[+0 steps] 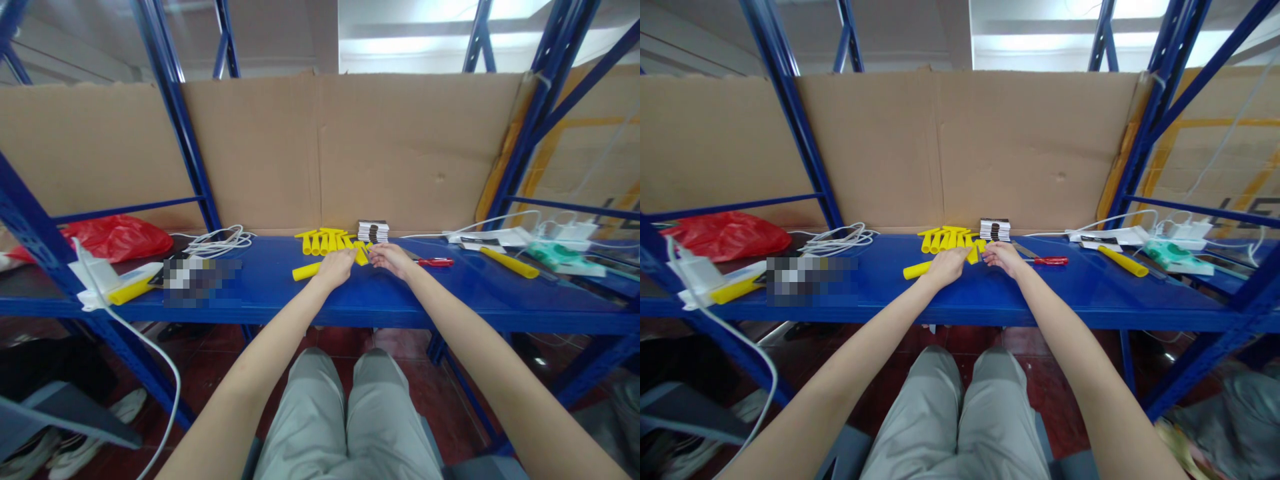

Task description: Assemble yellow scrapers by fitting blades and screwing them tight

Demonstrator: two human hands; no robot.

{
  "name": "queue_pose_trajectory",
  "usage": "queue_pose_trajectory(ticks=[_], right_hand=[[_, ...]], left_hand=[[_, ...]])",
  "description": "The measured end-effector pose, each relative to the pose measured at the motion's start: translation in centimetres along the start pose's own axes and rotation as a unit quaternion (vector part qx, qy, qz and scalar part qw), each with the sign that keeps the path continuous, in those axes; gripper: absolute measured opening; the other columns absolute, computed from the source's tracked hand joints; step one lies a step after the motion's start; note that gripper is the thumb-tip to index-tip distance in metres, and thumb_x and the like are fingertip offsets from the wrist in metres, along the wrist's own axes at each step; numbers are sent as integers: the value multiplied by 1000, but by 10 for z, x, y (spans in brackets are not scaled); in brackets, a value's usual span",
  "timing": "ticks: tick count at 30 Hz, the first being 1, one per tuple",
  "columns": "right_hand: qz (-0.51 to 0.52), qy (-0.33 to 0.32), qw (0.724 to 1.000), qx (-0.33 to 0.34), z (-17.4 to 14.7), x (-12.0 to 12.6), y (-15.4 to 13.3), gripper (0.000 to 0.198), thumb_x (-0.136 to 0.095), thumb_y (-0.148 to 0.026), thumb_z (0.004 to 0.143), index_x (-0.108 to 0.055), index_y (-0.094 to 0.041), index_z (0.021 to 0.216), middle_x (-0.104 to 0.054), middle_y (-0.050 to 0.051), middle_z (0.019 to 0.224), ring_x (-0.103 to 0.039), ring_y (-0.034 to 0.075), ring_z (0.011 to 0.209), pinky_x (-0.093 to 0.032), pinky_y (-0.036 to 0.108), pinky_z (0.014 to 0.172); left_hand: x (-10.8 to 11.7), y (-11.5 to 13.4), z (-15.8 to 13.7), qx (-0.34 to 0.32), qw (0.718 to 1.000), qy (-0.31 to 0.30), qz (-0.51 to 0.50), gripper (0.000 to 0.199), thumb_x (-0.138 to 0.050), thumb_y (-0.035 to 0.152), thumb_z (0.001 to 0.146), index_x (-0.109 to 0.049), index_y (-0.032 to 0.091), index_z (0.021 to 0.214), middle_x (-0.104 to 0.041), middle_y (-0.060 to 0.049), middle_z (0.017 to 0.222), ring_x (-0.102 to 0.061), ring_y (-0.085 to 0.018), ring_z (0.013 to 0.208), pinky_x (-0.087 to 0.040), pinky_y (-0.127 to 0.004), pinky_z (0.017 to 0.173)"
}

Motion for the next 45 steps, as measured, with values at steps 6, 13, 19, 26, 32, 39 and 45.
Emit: queue_pose_trajectory(ticks=[6,13,19,26,32,39,45], right_hand=[[-16,-89,995,-35,-8,-9,0,14,-63,-14,81,-57,-15,68,-59,0,53,-51,9,44,-43,21,47],[-17,-98,995,-13,-14,-13,-4,16,-65,-15,81,-56,-17,67,-55,-3,52,-49,8,44,-41,19,46],[-1,-115,993,-23,-17,-16,-3,15,-65,-17,82,-55,-17,70,-57,-2,54,-50,8,44,-41,19,45],[-46,-78,996,11,-3,-9,2,20,-61,-31,86,-56,-17,73,-59,1,58,-50,9,47,-41,20,46],[-363,193,902,133,16,27,-4,9,-52,-12,81,-59,-17,82,-67,4,79,-61,15,73,-48,27,71],[-591,180,786,30,12,34,-2,39,-44,-12,83,-65,-23,114,-66,9,121,-57,27,116,-39,46,98],[-634,156,757,-18,8,30,-4,47,-37,-12,86,-62,-22,124,-59,12,131,-51,29,123,-31,56,103]], left_hand=[[4,5,0,-5,1000,-7,29,48,-38,4,87,-48,11,134,-65,-16,113,-63,-23,106,-50,-34,87],[4,7,-1,-2,999,-9,40,49,-37,2,88,-45,7,136,-64,-18,115,-63,-23,107,-50,-33,88],[2,5,0,0,1000,-1,27,50,-38,2,86,-46,8,135,-63,-19,118,-63,-23,107,-50,-34,89],[4,-3,1,53,997,48,-33,48,-39,4,87,-50,11,133,-63,-16,121,-62,-23,107,-49,-35,91],[18,-24,5,134,960,166,-180,45,-46,6,85,-59,19,127,-65,-9,123,-60,-21,113,-45,-34,97],[31,-48,28,282,800,243,-471,7,-61,12,78,-67,10,77,-69,-9,73,-66,-19,73,-48,-26,67],[6,-49,33,361,555,104,-742,20,-56,-1,76,-50,14,64,-49,4,47,-38,-4,35,-31,-17,40]])
Point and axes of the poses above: each hand's wrist, its own z-axis towards the middle knuckle, its own x-axis out of the back of the hand, y = z × x, the point moved 3 cm from there along z, towards the middle knuckle
